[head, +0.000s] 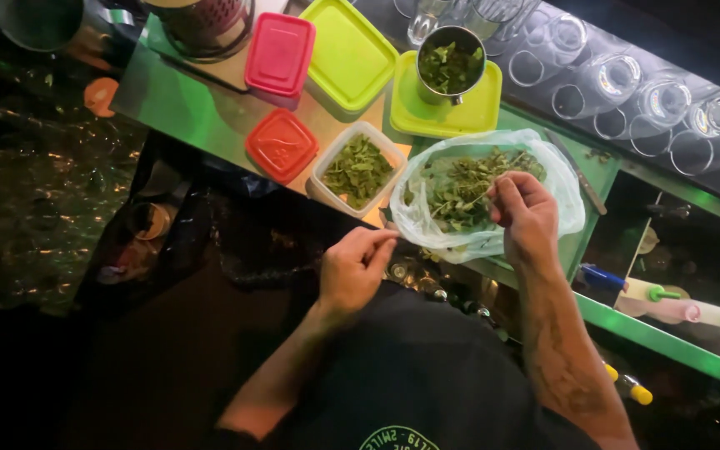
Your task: Picking leaves from stems and placing them into a container for preparation
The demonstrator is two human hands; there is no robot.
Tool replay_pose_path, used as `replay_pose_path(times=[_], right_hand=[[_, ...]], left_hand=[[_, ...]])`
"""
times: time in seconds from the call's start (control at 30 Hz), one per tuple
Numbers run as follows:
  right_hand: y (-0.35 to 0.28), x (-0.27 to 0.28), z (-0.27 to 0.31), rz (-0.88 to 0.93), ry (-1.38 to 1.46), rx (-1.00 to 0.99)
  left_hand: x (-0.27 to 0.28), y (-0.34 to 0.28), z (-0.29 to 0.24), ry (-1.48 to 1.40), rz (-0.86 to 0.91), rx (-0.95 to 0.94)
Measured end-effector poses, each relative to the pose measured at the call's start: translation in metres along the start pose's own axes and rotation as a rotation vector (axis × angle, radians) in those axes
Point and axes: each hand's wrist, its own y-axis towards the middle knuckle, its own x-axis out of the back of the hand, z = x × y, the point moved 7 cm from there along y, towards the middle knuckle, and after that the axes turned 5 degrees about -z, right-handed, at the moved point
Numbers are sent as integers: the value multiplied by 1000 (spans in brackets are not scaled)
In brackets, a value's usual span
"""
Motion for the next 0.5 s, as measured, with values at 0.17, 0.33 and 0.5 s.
replay_pose_path(times=[0.17,0.33,0.5], right_hand=[[-12,2,4,66,145,32],[-31,-11,14,1,56,67],[-42,-17,33,115,-304,236]], left_hand=[[-30,14,-16,-220,9,42],[-67,10,-20,-497,294,256],[-68,-14,45,-420,241,496]])
